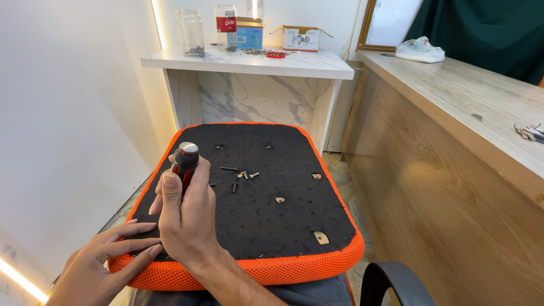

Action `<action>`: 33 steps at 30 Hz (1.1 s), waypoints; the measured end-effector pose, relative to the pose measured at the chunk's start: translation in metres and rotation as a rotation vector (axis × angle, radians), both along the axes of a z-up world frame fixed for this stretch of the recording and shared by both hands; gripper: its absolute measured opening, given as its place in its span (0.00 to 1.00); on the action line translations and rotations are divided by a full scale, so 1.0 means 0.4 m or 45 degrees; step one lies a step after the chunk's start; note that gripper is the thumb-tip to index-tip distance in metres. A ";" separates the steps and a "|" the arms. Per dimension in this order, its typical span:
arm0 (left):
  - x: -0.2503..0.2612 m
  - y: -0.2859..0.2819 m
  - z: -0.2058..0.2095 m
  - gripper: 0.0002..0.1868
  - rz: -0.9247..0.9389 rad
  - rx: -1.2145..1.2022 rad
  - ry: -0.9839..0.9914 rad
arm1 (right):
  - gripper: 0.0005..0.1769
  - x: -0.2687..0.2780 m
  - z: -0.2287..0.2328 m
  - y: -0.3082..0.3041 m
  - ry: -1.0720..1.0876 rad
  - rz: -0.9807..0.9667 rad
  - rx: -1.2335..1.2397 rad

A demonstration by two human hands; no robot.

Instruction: The person uses a screwdriver to drive screws into the underside of an orange mesh chair seat. They hold the seat steady with one hand while turning the screwdriver with the other, working on multiple screw holes in sequence.

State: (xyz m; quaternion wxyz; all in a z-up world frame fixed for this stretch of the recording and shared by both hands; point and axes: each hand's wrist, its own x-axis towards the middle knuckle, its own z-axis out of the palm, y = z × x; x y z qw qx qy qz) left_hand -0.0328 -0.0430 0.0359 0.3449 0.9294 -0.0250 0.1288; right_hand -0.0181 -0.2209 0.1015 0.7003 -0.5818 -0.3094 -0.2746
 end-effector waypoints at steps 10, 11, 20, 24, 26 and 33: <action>-0.012 -0.028 0.007 0.10 0.161 0.151 -0.009 | 0.25 -0.036 0.010 -0.015 -0.011 0.084 -0.062; -0.012 -0.029 0.007 0.11 0.159 0.185 -0.033 | 0.25 -0.036 0.015 -0.015 0.003 0.105 -0.067; -0.008 -0.006 -0.026 0.11 0.098 0.328 -0.246 | 0.29 0.032 0.030 0.031 0.304 0.685 0.167; -0.004 0.001 -0.031 0.11 0.108 0.332 -0.194 | 0.35 0.033 0.016 0.020 0.336 0.813 0.206; -0.005 -0.002 -0.035 0.11 0.099 0.345 -0.192 | 0.41 0.025 0.011 0.012 0.379 0.939 0.250; -0.024 -0.010 -0.024 0.11 0.123 0.336 -0.213 | 0.40 0.006 0.013 0.024 0.324 0.717 0.049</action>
